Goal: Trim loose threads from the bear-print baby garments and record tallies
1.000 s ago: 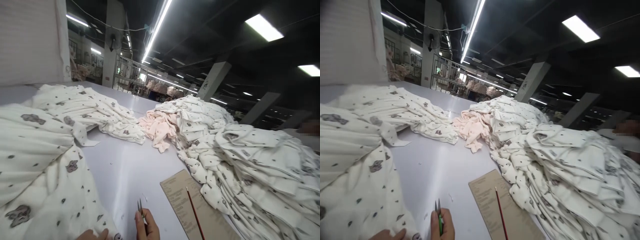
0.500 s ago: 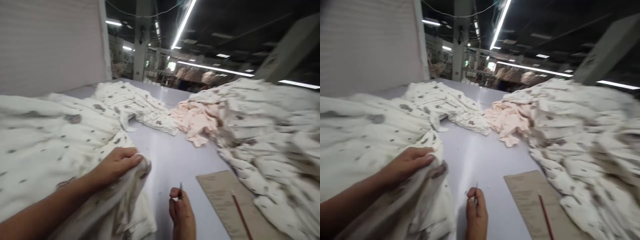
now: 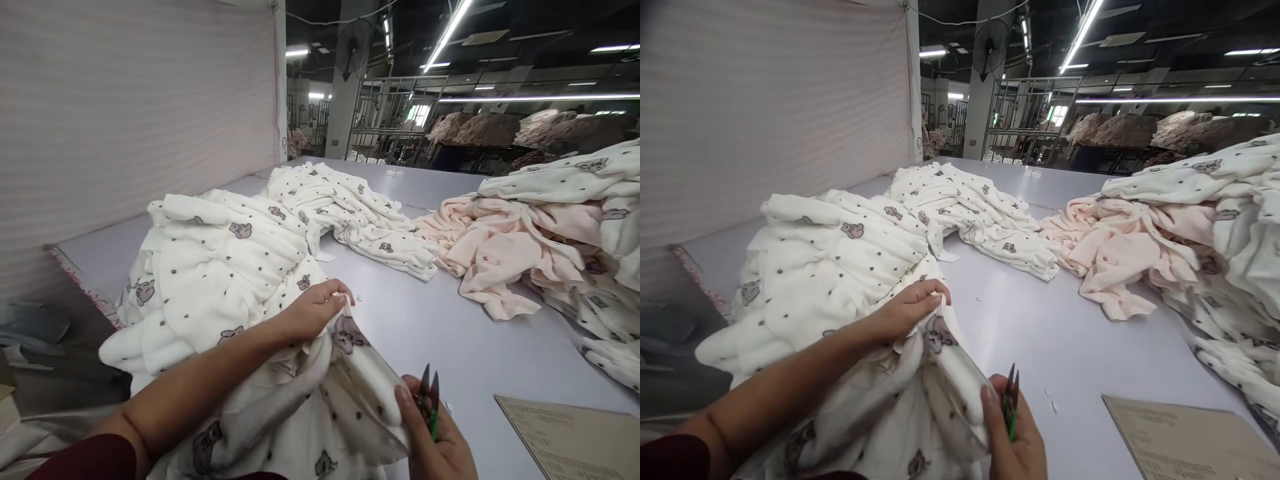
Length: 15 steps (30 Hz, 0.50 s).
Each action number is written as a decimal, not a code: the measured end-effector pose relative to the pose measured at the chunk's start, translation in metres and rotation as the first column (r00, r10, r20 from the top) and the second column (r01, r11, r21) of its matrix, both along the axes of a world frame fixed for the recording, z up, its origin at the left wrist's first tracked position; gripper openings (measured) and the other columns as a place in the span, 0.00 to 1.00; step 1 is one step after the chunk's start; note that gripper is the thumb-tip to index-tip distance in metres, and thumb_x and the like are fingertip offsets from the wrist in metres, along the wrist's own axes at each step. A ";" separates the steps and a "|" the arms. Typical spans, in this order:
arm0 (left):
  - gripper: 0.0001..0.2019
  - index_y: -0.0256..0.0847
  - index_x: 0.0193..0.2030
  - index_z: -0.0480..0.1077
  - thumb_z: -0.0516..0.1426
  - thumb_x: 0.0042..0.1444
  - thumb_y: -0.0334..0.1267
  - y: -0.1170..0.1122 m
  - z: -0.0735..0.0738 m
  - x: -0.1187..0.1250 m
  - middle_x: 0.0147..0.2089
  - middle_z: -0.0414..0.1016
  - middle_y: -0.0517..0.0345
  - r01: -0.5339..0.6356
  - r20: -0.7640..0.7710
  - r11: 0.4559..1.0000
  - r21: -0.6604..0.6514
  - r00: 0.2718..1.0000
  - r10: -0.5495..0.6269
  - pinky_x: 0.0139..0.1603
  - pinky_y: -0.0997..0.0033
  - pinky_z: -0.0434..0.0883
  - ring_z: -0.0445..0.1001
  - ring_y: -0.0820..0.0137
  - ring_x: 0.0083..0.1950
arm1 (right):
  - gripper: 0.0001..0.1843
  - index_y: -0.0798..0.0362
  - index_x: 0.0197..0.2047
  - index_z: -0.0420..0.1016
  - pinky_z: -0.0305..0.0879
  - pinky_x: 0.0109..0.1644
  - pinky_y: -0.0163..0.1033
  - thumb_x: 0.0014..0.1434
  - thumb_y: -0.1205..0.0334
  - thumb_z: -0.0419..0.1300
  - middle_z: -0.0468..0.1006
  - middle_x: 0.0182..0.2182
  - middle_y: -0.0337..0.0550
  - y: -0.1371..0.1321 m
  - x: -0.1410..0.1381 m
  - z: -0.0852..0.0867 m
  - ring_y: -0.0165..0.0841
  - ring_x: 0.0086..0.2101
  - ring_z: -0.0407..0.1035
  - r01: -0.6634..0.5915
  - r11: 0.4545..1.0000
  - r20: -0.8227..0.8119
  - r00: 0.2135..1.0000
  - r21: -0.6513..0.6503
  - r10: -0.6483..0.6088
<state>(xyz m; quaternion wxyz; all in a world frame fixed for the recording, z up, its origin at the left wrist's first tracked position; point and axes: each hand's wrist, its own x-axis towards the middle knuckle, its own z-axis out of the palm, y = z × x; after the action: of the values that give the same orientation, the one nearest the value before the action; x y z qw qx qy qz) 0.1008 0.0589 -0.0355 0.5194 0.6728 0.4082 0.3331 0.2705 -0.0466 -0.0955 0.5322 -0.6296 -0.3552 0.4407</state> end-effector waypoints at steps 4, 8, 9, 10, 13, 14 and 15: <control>0.20 0.39 0.39 0.73 0.61 0.46 0.53 -0.006 0.004 -0.003 0.38 0.73 0.54 0.284 -0.268 0.959 0.008 0.924 -0.272 0.41 0.71 0.65 0.71 0.65 0.39 | 0.20 0.51 0.28 0.68 0.52 0.27 0.28 0.48 0.41 0.61 0.64 0.21 0.33 0.010 0.008 0.027 0.26 0.25 0.56 -0.094 0.995 0.075 0.993 0.043 0.091; 0.23 0.42 0.50 0.70 0.63 0.46 0.47 -0.021 0.009 0.013 0.46 0.72 0.52 0.419 -0.384 0.880 0.223 0.868 -0.315 0.46 0.71 0.64 0.71 0.64 0.44 | 0.18 0.49 0.27 0.69 0.54 0.30 0.29 0.47 0.43 0.62 0.66 0.22 0.32 0.022 0.006 0.045 0.27 0.27 0.58 -0.162 0.984 0.143 0.978 0.077 0.149; 0.20 0.41 0.49 0.70 0.61 0.49 0.44 -0.023 0.007 0.017 0.43 0.73 0.53 0.398 -0.362 0.899 0.184 0.878 -0.315 0.44 0.72 0.65 0.71 0.66 0.41 | 0.17 0.48 0.29 0.70 0.55 0.32 0.30 0.47 0.43 0.61 0.68 0.24 0.32 0.023 0.007 0.046 0.28 0.28 0.59 -0.150 0.986 0.155 0.978 0.075 0.137; 0.17 0.39 0.48 0.71 0.59 0.52 0.43 -0.024 0.005 0.020 0.37 0.74 0.55 0.364 -0.325 0.926 0.097 0.891 -0.316 0.39 0.73 0.66 0.72 0.67 0.36 | 0.16 0.47 0.30 0.70 0.55 0.35 0.30 0.48 0.43 0.61 0.69 0.26 0.33 0.024 0.010 0.046 0.29 0.30 0.61 -0.124 0.990 0.168 0.980 0.069 0.111; 0.13 0.34 0.37 0.73 0.56 0.53 0.43 -0.021 -0.006 0.023 0.25 0.69 0.59 0.204 -0.083 0.947 -0.248 0.969 -0.231 0.27 0.75 0.64 0.67 0.73 0.24 | 0.17 0.45 0.36 0.70 0.55 0.42 0.33 0.49 0.42 0.60 0.72 0.35 0.34 0.016 0.020 0.040 0.33 0.38 0.62 0.028 0.999 0.212 0.977 0.018 -0.031; 0.13 0.33 0.34 0.72 0.57 0.52 0.43 -0.020 -0.010 0.023 0.22 0.67 0.60 0.170 0.016 0.927 -0.335 0.984 -0.175 0.25 0.76 0.63 0.65 0.75 0.22 | 0.19 0.45 0.36 0.70 0.55 0.44 0.34 0.48 0.41 0.60 0.73 0.36 0.36 0.011 0.022 0.037 0.34 0.39 0.63 0.092 0.996 0.229 0.970 -0.012 -0.086; 0.14 0.32 0.31 0.71 0.59 0.50 0.44 -0.018 -0.014 0.024 0.21 0.65 0.61 0.148 0.100 0.909 -0.388 0.988 -0.118 0.24 0.77 0.62 0.63 0.76 0.21 | 0.21 0.46 0.36 0.70 0.55 0.46 0.35 0.46 0.39 0.60 0.74 0.36 0.37 0.006 0.022 0.034 0.35 0.40 0.63 0.137 0.990 0.248 0.961 -0.035 -0.124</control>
<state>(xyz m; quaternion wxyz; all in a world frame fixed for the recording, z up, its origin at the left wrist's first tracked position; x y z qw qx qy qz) 0.1245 0.0407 -0.0496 0.6805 0.5678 0.4006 0.2325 0.2924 -0.0410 -0.0618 0.4956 -0.7149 -0.3644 0.3325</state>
